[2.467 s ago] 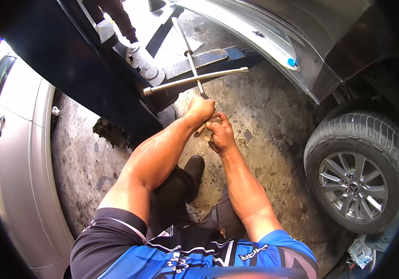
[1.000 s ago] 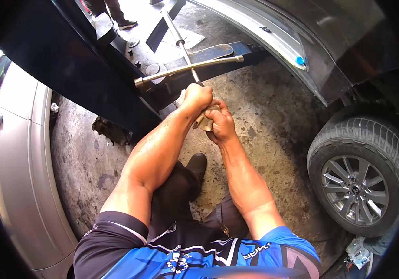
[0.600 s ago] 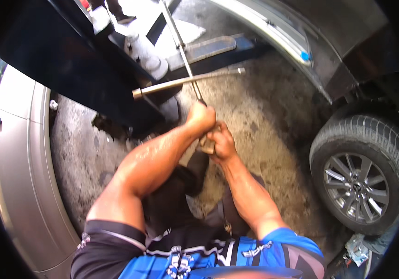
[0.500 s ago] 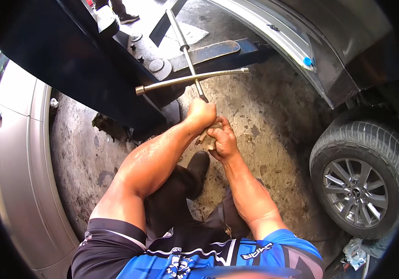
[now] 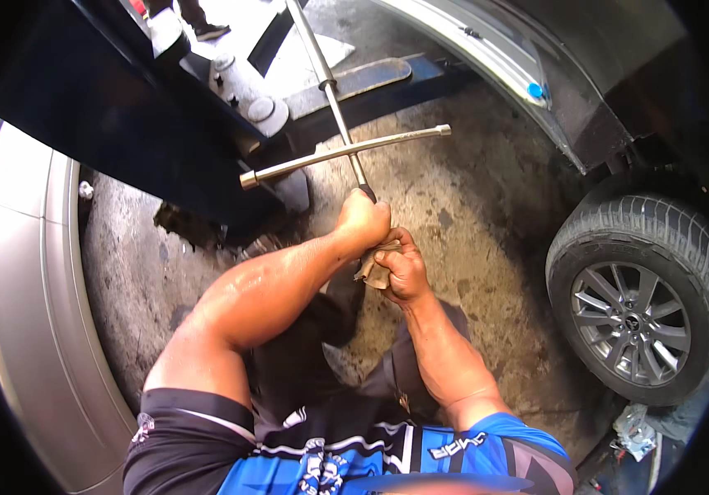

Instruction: Loosening lug nuts and preparing to lift the vehicle to remove a wheel.

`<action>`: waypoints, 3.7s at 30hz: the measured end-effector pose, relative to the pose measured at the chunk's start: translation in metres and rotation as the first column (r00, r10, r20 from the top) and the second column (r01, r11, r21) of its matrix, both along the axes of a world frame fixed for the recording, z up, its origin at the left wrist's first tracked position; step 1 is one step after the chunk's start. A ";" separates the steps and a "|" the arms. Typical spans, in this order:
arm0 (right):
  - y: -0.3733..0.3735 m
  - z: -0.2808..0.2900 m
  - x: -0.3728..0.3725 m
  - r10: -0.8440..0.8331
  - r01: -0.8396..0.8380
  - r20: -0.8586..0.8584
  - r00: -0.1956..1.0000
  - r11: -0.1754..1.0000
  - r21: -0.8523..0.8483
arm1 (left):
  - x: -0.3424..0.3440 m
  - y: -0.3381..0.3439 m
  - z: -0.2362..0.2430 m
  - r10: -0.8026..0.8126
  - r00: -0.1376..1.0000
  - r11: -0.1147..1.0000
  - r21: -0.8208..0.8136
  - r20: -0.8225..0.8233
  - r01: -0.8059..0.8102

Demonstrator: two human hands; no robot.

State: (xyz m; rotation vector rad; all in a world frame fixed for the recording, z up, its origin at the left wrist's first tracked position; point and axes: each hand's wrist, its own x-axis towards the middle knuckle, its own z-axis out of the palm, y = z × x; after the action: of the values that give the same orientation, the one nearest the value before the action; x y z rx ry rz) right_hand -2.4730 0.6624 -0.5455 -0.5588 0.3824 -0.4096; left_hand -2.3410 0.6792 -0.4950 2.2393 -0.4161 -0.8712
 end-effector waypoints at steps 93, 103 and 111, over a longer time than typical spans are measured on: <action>0.021 0.043 -0.187 -0.114 -0.101 -0.220 0.969 0.630 -0.770 | 0.111 -0.114 -0.017 0.210 0.811 0.785 -0.400 -0.546 -0.473; 0.025 0.058 -0.174 -0.049 -0.097 -0.198 0.979 0.745 -0.660 | 0.120 -0.071 -0.009 0.029 0.756 0.876 -0.348 -0.654 -0.335; 0.027 0.033 -0.189 -0.056 -0.150 -0.182 0.982 0.363 -0.920 | 0.121 -0.105 -0.013 0.218 0.669 0.750 -0.316 -0.711 -0.581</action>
State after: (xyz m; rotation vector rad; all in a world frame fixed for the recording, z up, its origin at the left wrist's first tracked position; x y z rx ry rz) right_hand -2.6617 0.6890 -0.5126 -1.7836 0.2721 -0.5054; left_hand -2.2201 0.5746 -0.5079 1.3186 0.1873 -1.0417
